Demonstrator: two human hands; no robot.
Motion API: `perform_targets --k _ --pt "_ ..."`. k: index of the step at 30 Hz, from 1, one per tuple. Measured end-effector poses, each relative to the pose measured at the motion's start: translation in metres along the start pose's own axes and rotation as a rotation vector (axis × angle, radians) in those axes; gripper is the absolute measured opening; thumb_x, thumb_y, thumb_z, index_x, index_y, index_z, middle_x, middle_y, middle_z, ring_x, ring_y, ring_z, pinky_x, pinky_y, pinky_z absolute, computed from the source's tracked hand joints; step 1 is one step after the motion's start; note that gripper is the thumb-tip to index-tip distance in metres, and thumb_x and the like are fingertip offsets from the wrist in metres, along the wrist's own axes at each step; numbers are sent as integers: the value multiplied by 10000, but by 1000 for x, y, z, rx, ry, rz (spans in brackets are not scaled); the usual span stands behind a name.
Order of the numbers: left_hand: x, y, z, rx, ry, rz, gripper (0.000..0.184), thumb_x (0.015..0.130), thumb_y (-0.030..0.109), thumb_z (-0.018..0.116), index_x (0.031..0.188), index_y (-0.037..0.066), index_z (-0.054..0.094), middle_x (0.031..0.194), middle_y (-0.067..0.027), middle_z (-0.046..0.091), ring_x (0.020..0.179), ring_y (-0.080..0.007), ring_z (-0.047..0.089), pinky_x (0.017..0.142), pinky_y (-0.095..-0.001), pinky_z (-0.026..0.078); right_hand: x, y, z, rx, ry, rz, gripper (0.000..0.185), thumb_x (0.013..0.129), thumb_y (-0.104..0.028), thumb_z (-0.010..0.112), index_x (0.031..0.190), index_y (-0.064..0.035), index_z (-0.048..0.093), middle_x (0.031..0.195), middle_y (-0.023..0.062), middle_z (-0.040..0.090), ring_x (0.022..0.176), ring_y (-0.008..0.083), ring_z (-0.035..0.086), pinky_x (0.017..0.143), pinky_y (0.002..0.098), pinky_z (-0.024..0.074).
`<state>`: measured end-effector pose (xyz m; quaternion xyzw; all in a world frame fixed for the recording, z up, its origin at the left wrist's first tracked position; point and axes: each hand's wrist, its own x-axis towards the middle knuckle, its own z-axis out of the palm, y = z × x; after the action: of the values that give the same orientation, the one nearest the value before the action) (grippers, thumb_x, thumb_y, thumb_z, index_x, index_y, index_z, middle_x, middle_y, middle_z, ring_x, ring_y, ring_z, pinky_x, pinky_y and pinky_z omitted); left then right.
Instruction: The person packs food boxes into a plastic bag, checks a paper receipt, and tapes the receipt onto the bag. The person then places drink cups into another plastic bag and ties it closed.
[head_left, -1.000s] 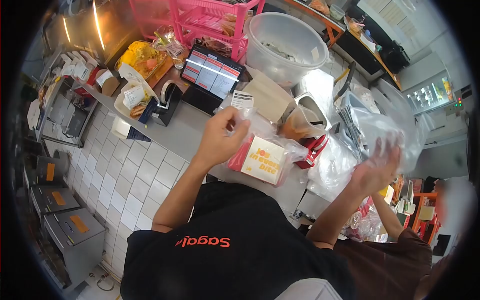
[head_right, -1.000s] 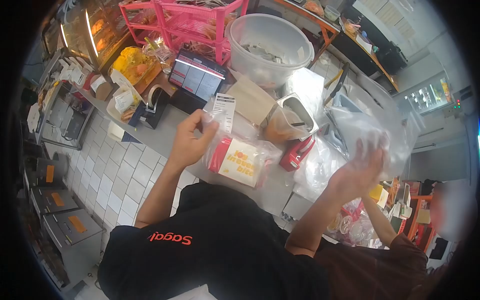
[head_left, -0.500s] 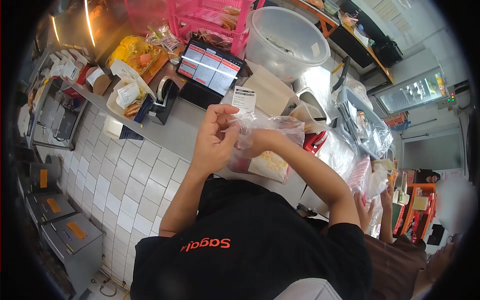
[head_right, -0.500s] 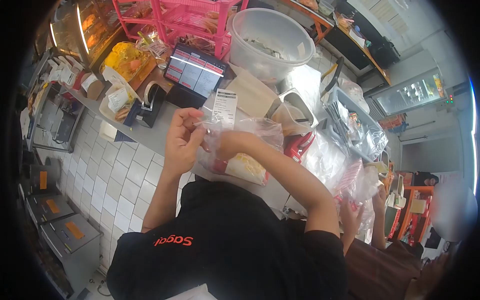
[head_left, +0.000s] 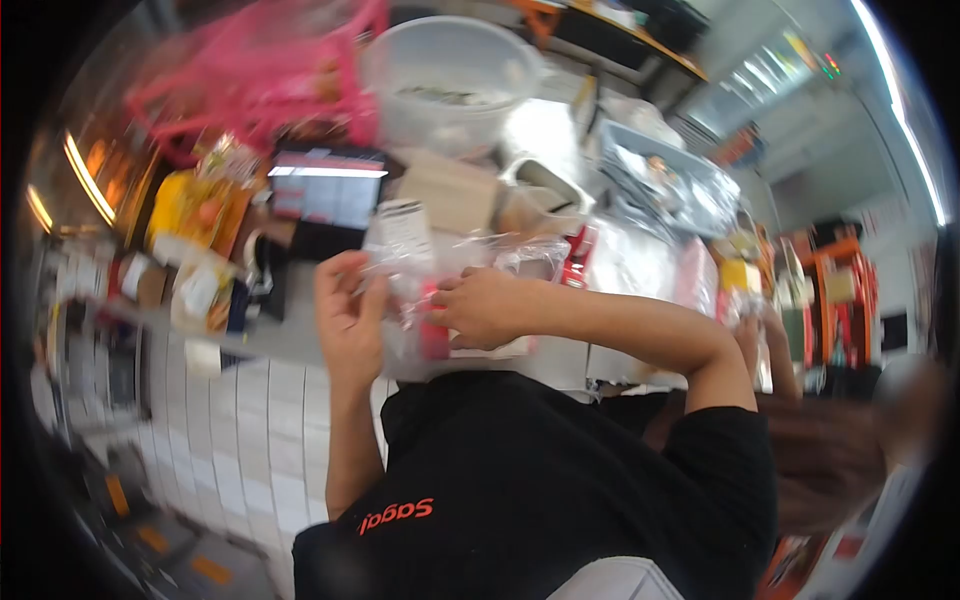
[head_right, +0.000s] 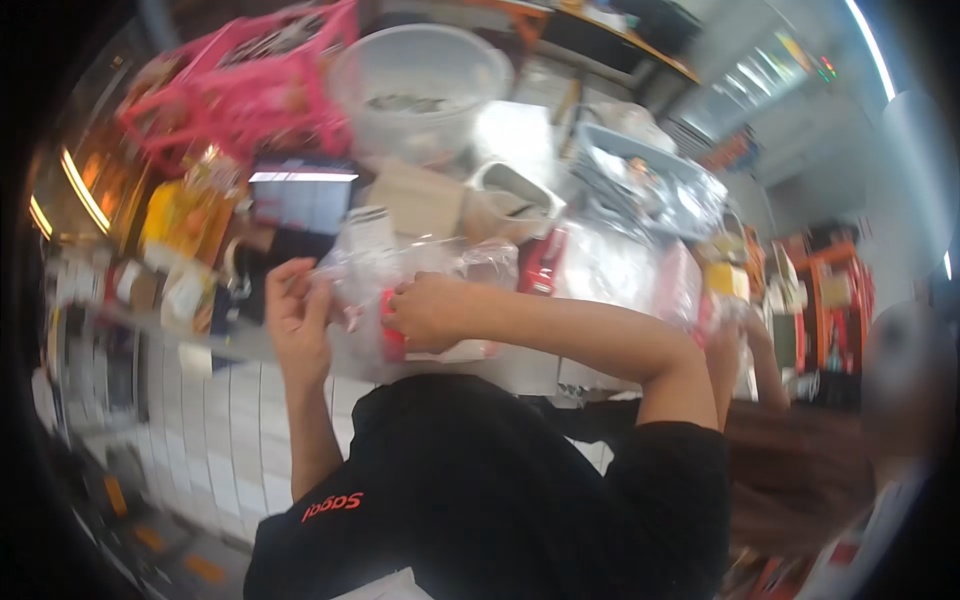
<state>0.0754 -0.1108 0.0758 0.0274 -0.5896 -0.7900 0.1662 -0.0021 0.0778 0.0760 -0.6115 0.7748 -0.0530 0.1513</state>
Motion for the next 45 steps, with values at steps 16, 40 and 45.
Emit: perform_targets --k 16,40,45 --pt "33 22 -28 821 -638 246 1064 585 528 888 1377 14 400 1197 -138 627 991 -211 584 896 -344 453 -160 -2 34 357 837 416 1201 587 -687 793 1485 -53 308 1521 216 305 1404 375 298 1140 475 236" --pt "-29 -116 36 1398 -666 577 884 620 447 888 1293 20 506 1293 -284 472 1188 -406 476 998 -488 364 -18 -32 47 1185 1338 520 238 751 -149 658 925 12 636 802 229 654 765 419 628 725 450 494" --pt "-16 -115 49 1369 -702 618 593 725 364 803 1151 36 554 1136 -210 548 1047 -372 537 920 -503 379 -2 -48 54 887 1333 758 183 775 -117 666 880 7 583 805 144 632 839 290 606 825 394 464"
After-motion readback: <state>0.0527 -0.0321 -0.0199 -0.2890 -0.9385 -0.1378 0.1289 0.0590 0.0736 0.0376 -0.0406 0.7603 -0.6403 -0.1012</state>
